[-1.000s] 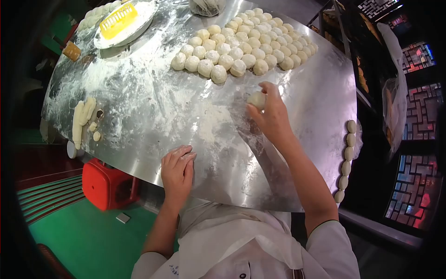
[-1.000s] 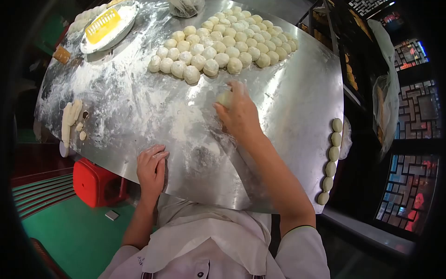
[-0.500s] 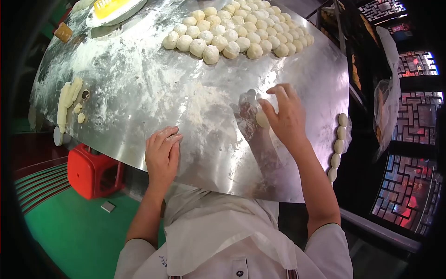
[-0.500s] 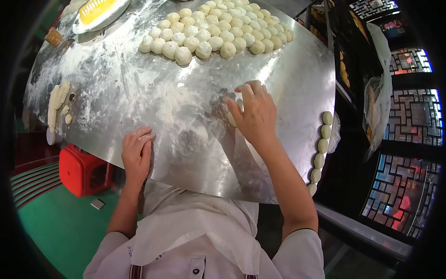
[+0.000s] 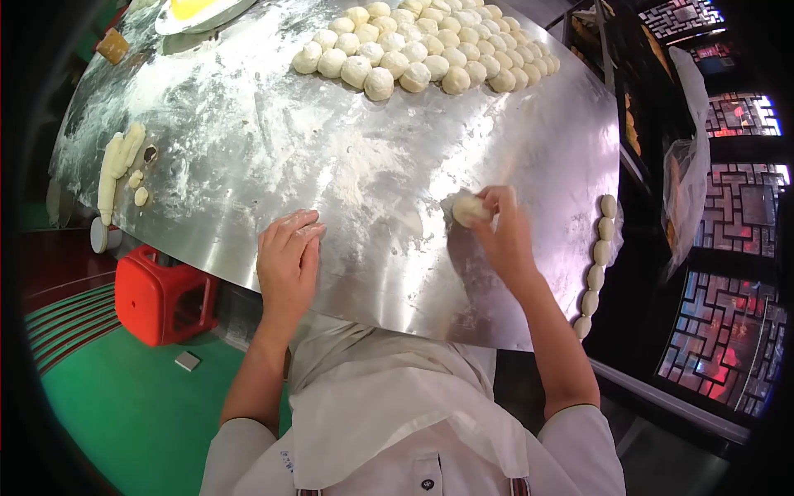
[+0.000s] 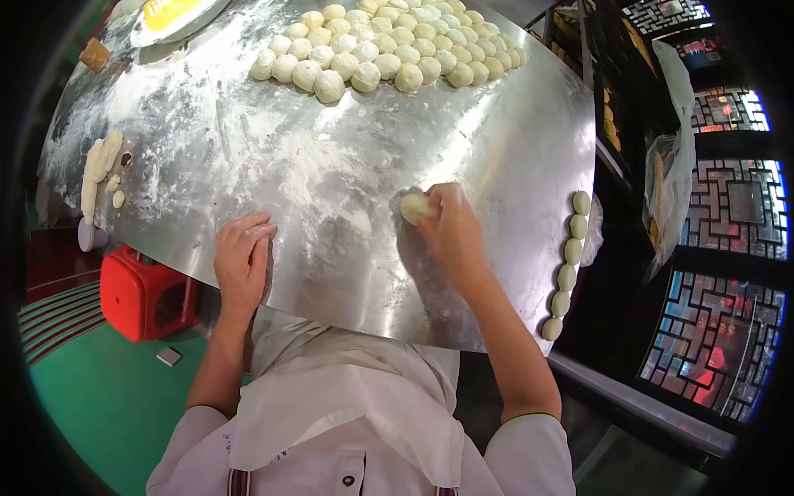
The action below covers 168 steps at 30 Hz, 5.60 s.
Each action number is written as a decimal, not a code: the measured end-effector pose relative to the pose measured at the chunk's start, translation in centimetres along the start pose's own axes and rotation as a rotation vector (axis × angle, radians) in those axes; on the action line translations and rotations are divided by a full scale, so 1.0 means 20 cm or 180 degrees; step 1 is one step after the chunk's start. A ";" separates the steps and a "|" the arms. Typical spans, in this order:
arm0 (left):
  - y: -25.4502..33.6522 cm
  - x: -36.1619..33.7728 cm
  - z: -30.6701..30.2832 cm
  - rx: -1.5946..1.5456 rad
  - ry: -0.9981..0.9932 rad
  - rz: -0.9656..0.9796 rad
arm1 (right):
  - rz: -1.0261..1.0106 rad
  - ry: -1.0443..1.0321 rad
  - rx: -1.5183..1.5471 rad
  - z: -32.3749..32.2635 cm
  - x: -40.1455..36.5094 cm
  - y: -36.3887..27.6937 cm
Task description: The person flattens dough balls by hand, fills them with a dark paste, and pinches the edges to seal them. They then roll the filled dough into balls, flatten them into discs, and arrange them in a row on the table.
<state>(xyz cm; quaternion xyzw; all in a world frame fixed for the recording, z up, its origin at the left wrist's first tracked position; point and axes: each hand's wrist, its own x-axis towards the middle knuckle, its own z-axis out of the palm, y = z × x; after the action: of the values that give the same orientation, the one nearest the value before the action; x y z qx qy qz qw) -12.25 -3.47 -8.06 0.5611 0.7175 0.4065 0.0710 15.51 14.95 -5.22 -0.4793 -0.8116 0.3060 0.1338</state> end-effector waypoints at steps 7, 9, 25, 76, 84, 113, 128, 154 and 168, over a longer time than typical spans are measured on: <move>0.01 0.00 0.00 0.0112 -0.0010 0.0061 | -0.0554 -0.0312 0.0102 -0.03 -0.14 -0.16; 0.01 0.01 0.00 0.0141 0.0011 0.0106 | -0.0859 0.0082 -0.0563 0.08 -0.05 -0.20; 0.34 0.11 0.13 -0.1197 -0.0497 -0.0065 | -0.0920 0.0641 0.0171 0.12 -0.49 0.06; 1.23 0.04 1.09 -0.2140 -0.3438 0.0809 | 0.0520 0.1985 -0.1184 -0.49 -1.11 0.73; 0.36 0.15 0.29 -0.0500 -0.1306 0.0989 | -0.0100 0.0427 -0.1050 -0.03 -0.65 0.31; -0.02 -0.04 -0.05 -0.0293 0.0382 0.0250 | -0.1229 -0.0574 -0.0376 0.23 0.09 -0.25; -0.03 -0.05 -0.05 -0.0459 0.0516 0.0196 | -0.1125 0.0214 -0.0627 0.08 0.10 0.06; -0.04 -0.07 -0.03 -0.0392 0.0389 0.0165 | -0.0643 -0.0242 -0.0198 -0.02 -0.24 -0.14; -0.05 -0.10 -0.01 -0.0398 0.0272 -0.0092 | -0.0355 0.0319 -0.0271 0.09 -0.47 0.00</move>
<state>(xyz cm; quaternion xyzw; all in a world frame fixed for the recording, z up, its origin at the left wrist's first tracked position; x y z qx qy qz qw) -12.38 -5.29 -9.17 0.5274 0.7011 0.4730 0.0810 19.35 6.26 -5.93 -0.4533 -0.8417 0.2389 0.1705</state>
